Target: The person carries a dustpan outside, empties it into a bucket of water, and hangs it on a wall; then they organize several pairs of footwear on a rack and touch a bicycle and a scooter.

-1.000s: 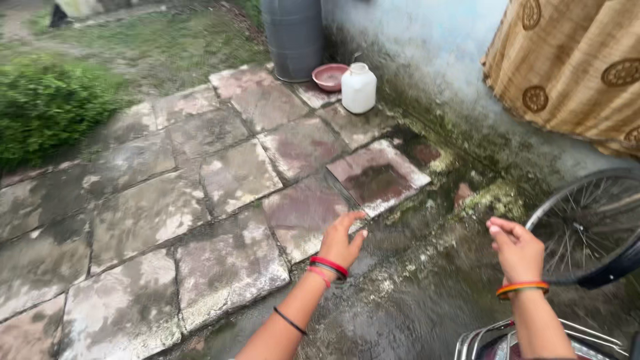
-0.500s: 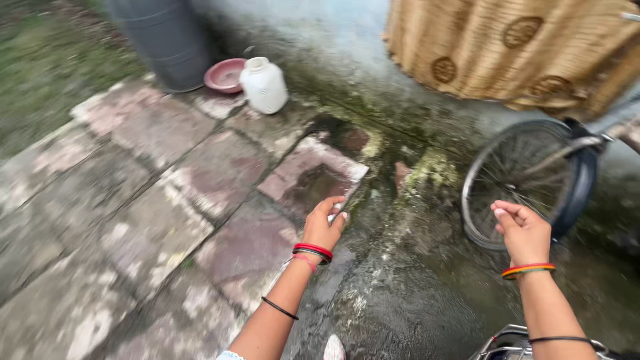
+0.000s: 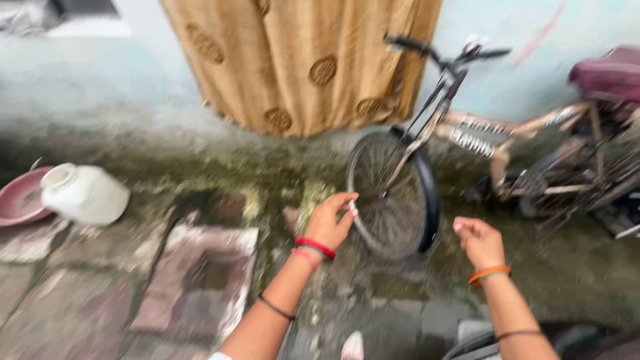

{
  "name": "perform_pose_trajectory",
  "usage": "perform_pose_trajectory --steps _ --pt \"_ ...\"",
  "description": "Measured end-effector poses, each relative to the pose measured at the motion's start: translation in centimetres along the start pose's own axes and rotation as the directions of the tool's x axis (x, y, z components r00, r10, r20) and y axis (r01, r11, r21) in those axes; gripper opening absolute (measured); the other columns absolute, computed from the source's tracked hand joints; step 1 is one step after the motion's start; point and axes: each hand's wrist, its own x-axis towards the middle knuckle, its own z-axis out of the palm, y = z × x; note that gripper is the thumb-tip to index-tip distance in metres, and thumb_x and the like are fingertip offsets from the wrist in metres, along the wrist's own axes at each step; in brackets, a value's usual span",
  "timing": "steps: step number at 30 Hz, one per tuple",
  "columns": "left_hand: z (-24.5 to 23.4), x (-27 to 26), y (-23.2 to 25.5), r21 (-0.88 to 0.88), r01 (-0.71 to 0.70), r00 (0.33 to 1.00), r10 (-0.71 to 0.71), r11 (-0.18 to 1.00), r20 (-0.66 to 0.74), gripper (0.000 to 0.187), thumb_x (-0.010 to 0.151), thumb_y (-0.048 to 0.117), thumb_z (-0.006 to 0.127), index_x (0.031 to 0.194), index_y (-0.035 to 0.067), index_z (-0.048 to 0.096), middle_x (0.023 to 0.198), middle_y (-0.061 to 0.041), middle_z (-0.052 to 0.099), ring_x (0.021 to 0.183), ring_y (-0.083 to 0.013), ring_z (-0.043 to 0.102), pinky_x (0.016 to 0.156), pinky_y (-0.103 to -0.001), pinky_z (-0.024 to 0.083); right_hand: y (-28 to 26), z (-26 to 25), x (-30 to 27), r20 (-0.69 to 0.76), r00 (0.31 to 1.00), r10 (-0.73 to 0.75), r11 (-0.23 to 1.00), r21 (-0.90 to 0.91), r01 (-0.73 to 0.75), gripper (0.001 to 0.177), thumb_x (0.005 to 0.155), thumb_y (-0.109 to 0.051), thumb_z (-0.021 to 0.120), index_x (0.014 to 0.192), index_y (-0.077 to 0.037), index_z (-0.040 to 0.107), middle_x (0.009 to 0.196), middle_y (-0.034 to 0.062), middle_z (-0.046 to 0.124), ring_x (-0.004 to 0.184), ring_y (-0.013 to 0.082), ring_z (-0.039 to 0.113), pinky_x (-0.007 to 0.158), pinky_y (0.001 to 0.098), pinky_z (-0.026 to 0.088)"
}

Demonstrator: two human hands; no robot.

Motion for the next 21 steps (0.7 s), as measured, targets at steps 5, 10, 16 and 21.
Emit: perform_pose_trajectory --steps 5,10,16,21 --pt "4.2 10.5 -2.6 -0.068 0.059 0.998 -0.061 0.996 -0.024 0.031 0.087 0.007 0.071 0.118 0.011 0.071 0.127 -0.008 0.071 0.098 -0.0197 0.072 0.074 -0.033 0.058 -1.2 -1.8 6.7 -0.069 0.998 0.000 1.000 -0.001 0.000 0.024 0.095 -0.016 0.071 0.116 -0.005 0.076 0.101 0.0004 0.076 0.084 0.0060 0.066 0.070 0.0253 0.052" --pt "7.5 21.5 -3.9 -0.085 0.057 0.997 -0.060 0.995 -0.040 0.032 0.085 0.007 0.071 0.117 0.012 0.072 0.132 -0.007 0.067 0.100 -0.0191 0.073 0.074 -0.032 0.060 -2.4 -1.8 14.6 -0.135 0.991 0.003 0.997 0.083 0.008 0.025 0.098 -0.013 0.072 0.120 -0.002 0.077 0.105 0.0098 0.077 0.084 0.0134 0.062 0.073 0.0289 0.049" --pt "11.3 37.0 -5.0 0.016 -0.188 0.961 0.187 0.982 -0.201 0.037 0.085 0.007 0.072 0.122 0.007 0.067 0.135 -0.017 0.064 0.117 -0.0323 0.065 0.093 -0.042 0.054 -4.0 -2.8 23.1 -0.212 0.967 -0.143 0.988 0.031 0.153 0.023 0.095 -0.011 0.069 0.115 0.001 0.075 0.106 0.0069 0.078 0.095 0.0123 0.072 0.086 0.0268 0.054" --pt "14.7 47.4 -7.3 0.096 -0.342 0.917 0.354 0.935 -0.181 0.037 0.089 0.009 0.069 0.125 0.003 0.063 0.133 -0.022 0.063 0.128 -0.0401 0.057 0.111 -0.047 0.046 -8.0 -5.0 29.7 -0.234 0.948 -0.215 0.977 -0.042 0.211 0.022 0.098 -0.012 0.069 0.117 -0.001 0.074 0.101 0.0083 0.078 0.086 0.0103 0.068 0.075 0.0265 0.052"
